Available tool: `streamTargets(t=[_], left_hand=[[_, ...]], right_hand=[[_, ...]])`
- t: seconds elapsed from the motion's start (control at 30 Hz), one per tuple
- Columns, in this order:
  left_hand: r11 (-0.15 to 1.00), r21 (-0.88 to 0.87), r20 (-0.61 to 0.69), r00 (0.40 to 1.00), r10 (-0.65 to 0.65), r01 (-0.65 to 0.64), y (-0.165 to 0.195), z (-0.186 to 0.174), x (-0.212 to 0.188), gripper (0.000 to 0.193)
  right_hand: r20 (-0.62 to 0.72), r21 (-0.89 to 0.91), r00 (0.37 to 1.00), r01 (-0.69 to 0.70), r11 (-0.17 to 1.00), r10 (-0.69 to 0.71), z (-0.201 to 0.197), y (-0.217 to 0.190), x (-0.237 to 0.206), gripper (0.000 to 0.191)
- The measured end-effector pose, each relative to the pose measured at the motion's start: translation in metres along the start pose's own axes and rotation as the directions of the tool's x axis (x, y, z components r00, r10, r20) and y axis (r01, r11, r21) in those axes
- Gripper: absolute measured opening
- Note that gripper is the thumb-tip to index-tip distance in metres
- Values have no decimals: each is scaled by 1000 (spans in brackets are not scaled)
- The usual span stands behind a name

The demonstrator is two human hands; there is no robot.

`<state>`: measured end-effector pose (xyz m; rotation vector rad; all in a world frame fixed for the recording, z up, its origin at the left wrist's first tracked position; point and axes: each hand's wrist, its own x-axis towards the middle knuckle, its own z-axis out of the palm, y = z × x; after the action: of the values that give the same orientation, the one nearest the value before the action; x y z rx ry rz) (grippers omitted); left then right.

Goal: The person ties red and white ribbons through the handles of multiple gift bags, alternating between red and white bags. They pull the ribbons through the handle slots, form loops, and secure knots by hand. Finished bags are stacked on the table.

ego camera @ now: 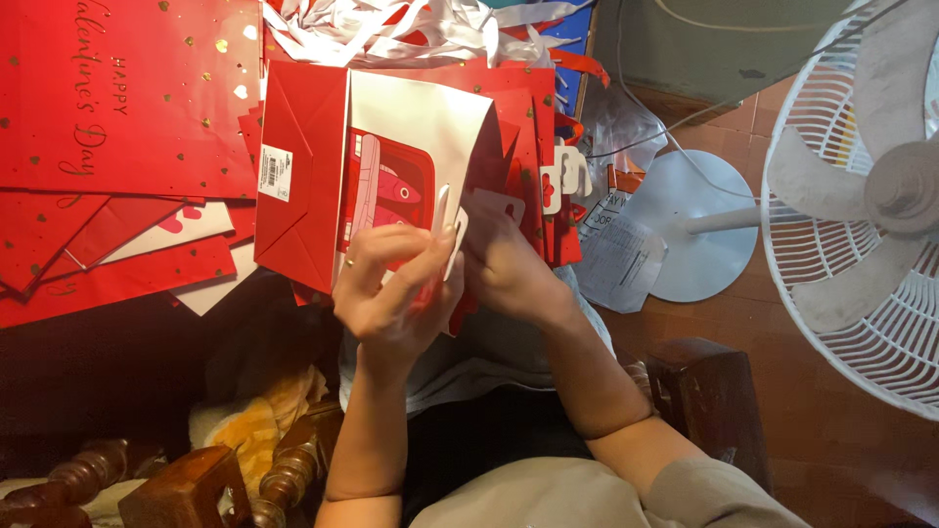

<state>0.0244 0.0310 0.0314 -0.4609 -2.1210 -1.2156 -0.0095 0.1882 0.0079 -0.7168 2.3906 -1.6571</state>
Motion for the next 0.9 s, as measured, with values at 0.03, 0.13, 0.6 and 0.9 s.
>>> streamTargets(t=[0.03, 0.13, 0.6, 0.9], left_hand=[[1000, 10, -3, 1000, -4, 4, 2, -2, 0, 23], [999, 23, -14, 999, -38, 39, 2, -5, -1, 23], [992, -43, -133, 984, -119, 115, -4, -16, -8, 24], [988, 27, 179, 972, -153, 151, 10, -21, 5, 27]], right_hand=[[55, -6, 998, -8, 1000, 8, -1, 1, -1, 21], [160, -47, 987, -25, 999, 32, -6, 0, -5, 21], [-438, -318, 886, 7, 948, -153, -42, -38, -15, 42], [-157, -115, 983, 75, 991, -93, -30, -32, -14, 67]])
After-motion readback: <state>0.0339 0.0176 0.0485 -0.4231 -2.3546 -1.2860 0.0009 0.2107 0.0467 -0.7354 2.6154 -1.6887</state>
